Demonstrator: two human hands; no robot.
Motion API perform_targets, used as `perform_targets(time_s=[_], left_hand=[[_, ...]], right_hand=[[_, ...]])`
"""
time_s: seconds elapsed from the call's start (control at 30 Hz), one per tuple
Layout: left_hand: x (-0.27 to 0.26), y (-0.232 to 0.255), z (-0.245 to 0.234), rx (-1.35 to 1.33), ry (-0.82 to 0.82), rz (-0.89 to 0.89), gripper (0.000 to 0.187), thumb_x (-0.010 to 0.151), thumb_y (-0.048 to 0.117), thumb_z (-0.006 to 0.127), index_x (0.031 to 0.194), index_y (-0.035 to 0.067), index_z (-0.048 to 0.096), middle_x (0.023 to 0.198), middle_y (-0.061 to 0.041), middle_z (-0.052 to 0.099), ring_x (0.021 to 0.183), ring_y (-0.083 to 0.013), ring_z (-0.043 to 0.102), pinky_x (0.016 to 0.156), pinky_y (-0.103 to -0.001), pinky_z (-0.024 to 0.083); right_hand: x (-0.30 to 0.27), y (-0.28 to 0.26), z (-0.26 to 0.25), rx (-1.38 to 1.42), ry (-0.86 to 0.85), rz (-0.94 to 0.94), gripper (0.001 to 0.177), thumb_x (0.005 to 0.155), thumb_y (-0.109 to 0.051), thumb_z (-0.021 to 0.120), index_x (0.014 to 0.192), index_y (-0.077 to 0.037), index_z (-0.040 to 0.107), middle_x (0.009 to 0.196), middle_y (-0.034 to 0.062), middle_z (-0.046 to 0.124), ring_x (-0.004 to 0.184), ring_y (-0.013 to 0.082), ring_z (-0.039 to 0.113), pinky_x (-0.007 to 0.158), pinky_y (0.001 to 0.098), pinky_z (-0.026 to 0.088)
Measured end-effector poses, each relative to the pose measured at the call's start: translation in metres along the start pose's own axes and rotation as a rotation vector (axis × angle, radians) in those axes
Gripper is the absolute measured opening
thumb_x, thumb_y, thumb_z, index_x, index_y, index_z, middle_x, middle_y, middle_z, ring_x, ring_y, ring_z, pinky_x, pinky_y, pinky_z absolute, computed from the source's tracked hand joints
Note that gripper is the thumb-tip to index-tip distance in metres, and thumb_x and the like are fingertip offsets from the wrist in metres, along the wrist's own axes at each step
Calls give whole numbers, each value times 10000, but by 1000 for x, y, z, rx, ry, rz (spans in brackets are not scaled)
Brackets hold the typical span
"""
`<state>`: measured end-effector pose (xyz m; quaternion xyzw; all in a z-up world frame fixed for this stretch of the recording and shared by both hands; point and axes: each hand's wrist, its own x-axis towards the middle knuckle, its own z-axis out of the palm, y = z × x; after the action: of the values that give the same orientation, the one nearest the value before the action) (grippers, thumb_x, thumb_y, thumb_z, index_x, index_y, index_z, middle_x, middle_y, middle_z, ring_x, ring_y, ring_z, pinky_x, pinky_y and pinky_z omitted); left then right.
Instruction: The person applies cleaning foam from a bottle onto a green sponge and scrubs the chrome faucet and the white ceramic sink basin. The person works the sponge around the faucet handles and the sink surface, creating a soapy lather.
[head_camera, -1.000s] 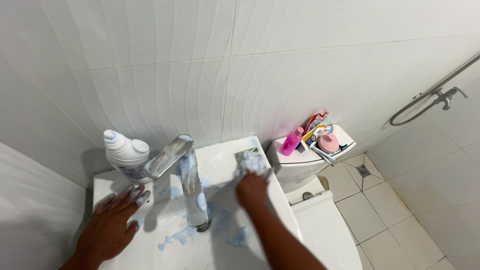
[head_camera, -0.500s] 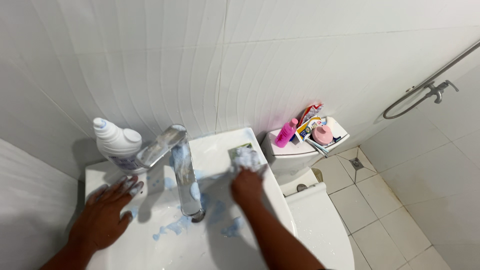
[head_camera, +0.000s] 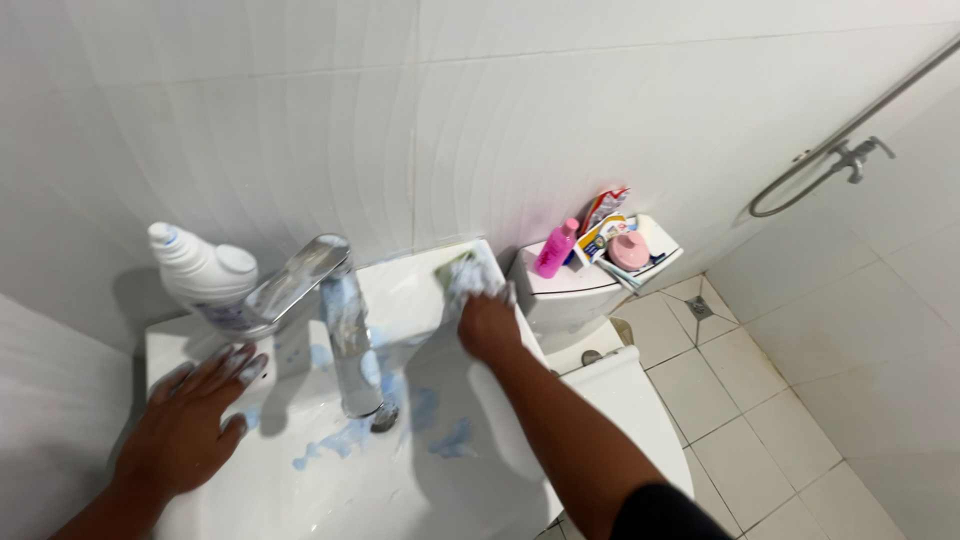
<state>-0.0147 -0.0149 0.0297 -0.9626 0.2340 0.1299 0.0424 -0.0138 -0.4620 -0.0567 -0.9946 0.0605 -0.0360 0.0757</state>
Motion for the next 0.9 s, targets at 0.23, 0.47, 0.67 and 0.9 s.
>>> perform_targets(time_s=[0.23,0.47,0.67,0.9], left_hand=[[8,-6,44,-46,465,360,668,847,250,500,1476,45,405,1556,-136,402,1473,-257,335,1235,-419,250],[35,71,55,-470,269,65,560,860,163,525,1397,4,521,1391,-211,552,1365,-321,461,1197,-389,362],[31,144,-1,-530,262,6,624,902,280,582,1458,17,480,1479,-218,511,1396,-361,458,1140,-403,348],[67,179,-4,-233,220,201,594,858,117,555,1440,43,459,1542,-201,399,1441,-366,366,1191,-463,284]], right_hand=[[-34,1,-19,-22,-68,14,504,866,-228,551,1327,-25,585,1206,214,662,1159,407,610,1156,621,201],[17,-39,-39,2,-219,-8,426,960,-296,529,1305,-59,606,1238,192,663,1168,383,629,1156,624,262],[-43,-5,-52,-13,-134,-30,433,1028,-365,484,1302,-49,599,1222,189,668,1180,374,618,1215,650,178],[-17,-22,-64,-5,-242,19,494,980,-369,516,1362,-59,557,1264,191,643,1239,380,584,1230,633,155]])
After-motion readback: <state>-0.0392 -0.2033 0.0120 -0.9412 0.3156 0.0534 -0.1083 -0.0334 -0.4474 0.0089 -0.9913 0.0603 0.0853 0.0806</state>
